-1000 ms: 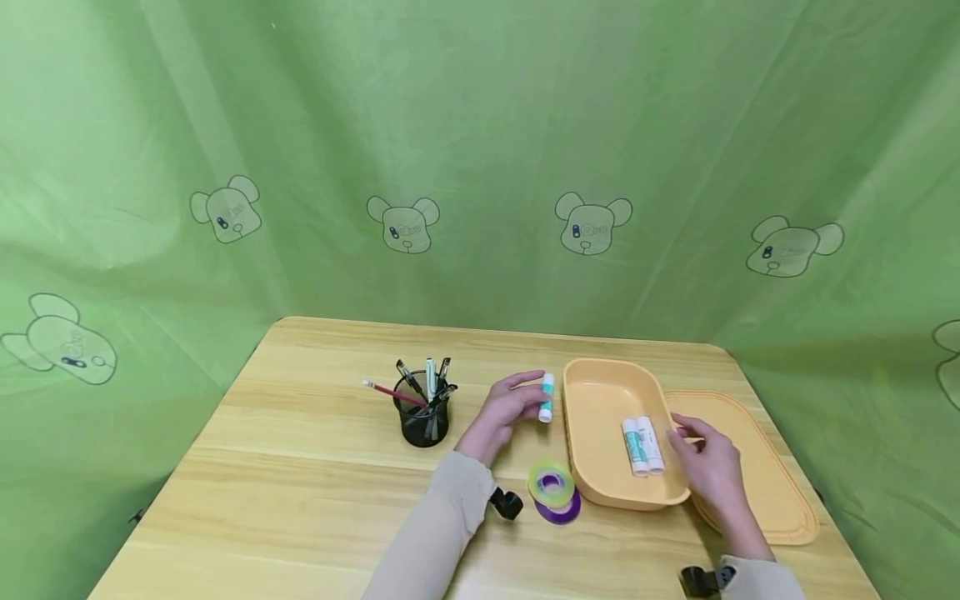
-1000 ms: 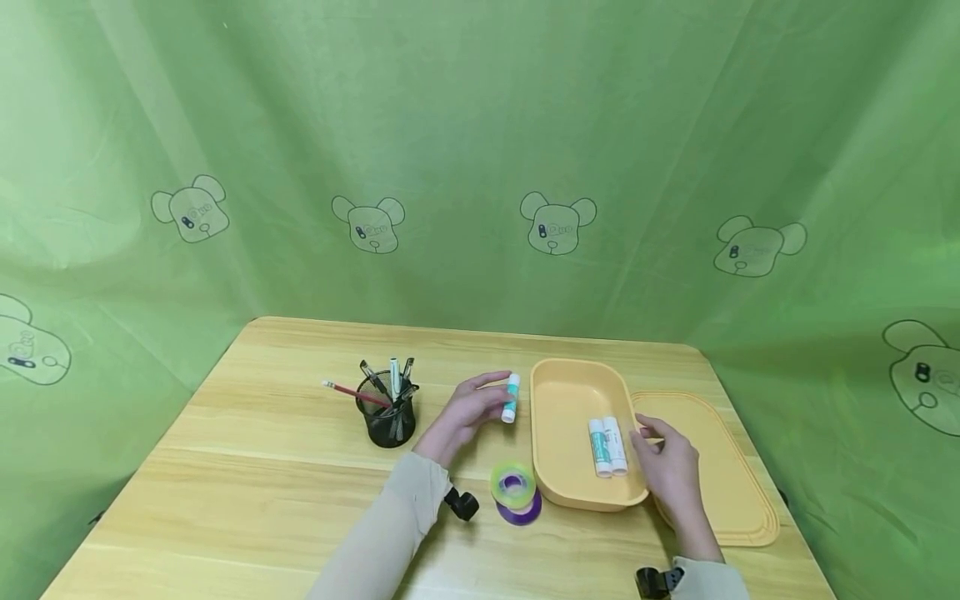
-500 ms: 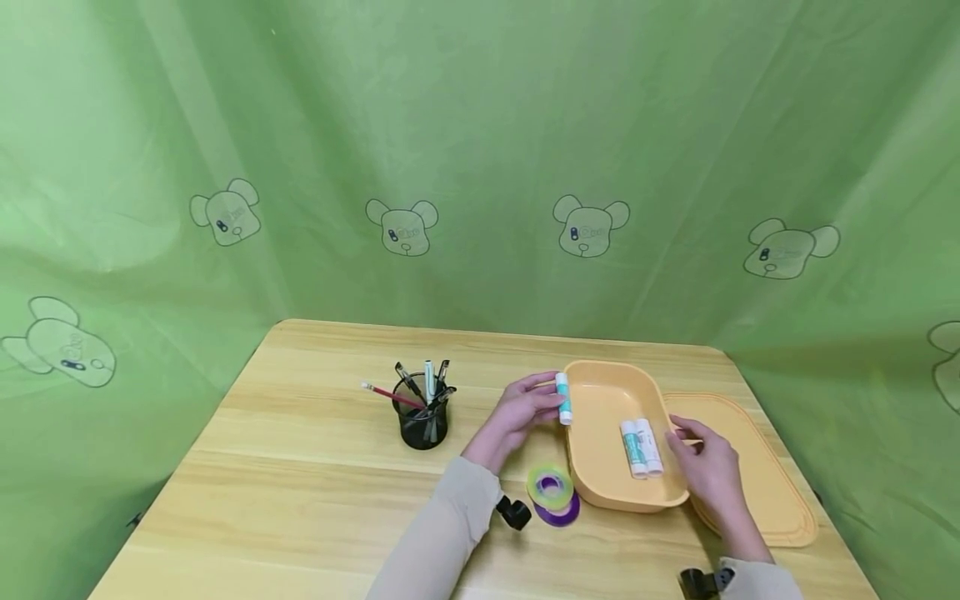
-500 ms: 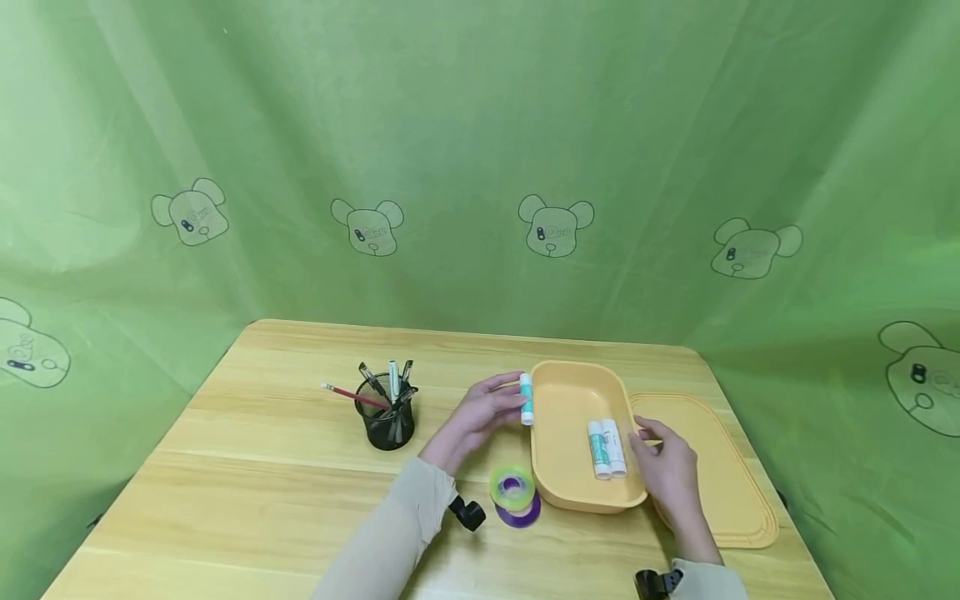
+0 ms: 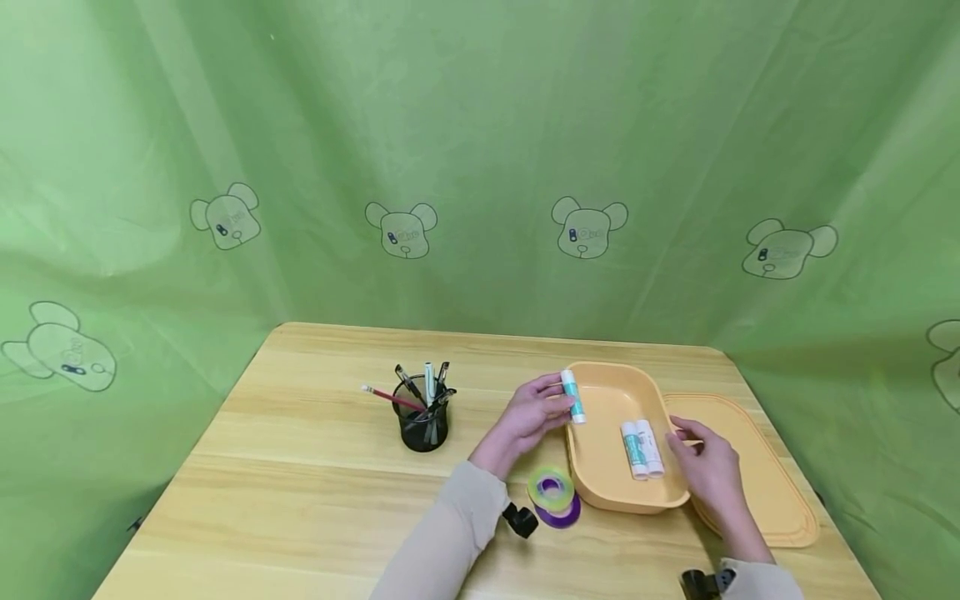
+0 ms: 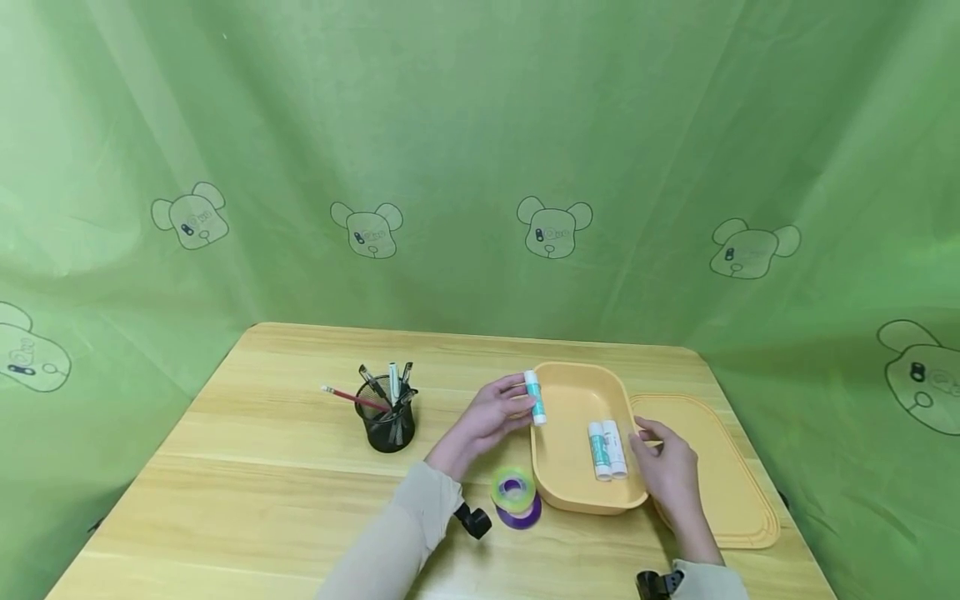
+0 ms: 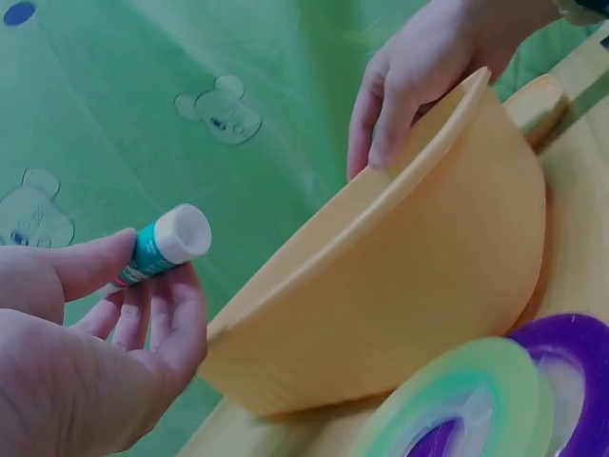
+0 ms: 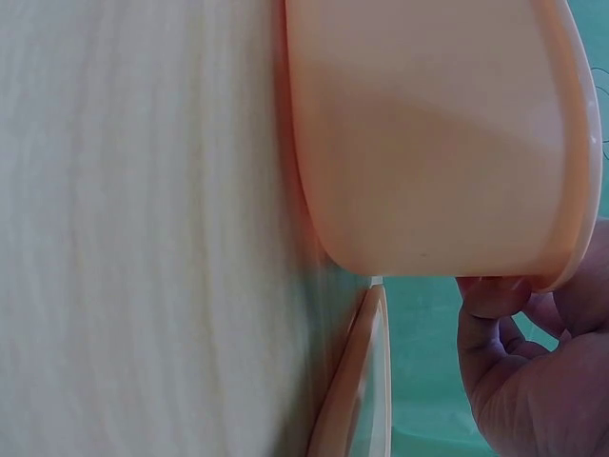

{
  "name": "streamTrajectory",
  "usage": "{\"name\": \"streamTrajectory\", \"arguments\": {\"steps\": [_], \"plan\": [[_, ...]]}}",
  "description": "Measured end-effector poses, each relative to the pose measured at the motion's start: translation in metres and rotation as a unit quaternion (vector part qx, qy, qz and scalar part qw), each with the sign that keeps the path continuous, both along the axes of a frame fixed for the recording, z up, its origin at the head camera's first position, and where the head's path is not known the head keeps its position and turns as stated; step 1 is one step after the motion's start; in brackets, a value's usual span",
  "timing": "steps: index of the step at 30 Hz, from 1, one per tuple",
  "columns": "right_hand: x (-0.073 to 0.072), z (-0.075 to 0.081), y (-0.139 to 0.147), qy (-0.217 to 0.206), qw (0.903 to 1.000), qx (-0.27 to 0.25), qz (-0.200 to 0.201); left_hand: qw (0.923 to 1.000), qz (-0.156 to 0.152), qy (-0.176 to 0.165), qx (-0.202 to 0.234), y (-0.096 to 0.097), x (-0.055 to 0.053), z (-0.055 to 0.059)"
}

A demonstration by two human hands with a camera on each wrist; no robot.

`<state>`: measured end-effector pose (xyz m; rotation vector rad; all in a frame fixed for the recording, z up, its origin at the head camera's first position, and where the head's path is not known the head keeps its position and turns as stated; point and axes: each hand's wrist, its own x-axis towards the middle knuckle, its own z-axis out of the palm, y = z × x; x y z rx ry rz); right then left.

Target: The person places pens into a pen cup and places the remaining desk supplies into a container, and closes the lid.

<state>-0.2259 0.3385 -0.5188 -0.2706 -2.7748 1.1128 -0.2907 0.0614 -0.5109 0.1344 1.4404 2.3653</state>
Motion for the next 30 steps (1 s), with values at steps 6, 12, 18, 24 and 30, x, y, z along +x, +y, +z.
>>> {"name": "streamTrajectory", "arguments": {"steps": [6,12,18,24,30], "plan": [[0.0,-0.001,-0.001,0.003,1.0,-0.001,-0.003,0.9987,-0.007,0.029,-0.041,0.018,0.009,0.008],[-0.001,-0.002,0.001,0.006,1.0,-0.001,-0.003,0.9979,-0.009,0.03,-0.057,0.04,0.017,0.012],[-0.001,-0.002,0.001,0.004,1.0,-0.001,-0.003,0.9968,0.01,0.014,-0.078,0.06,0.025,0.013],[0.0,-0.002,0.0,0.01,0.9999,0.0,-0.004,0.9948,0.028,0.003,-0.098,0.076,0.03,0.012],[0.001,-0.002,0.0,0.019,0.9998,0.003,-0.006,0.9916,0.069,-0.016,-0.109,0.091,0.03,0.008]]}}
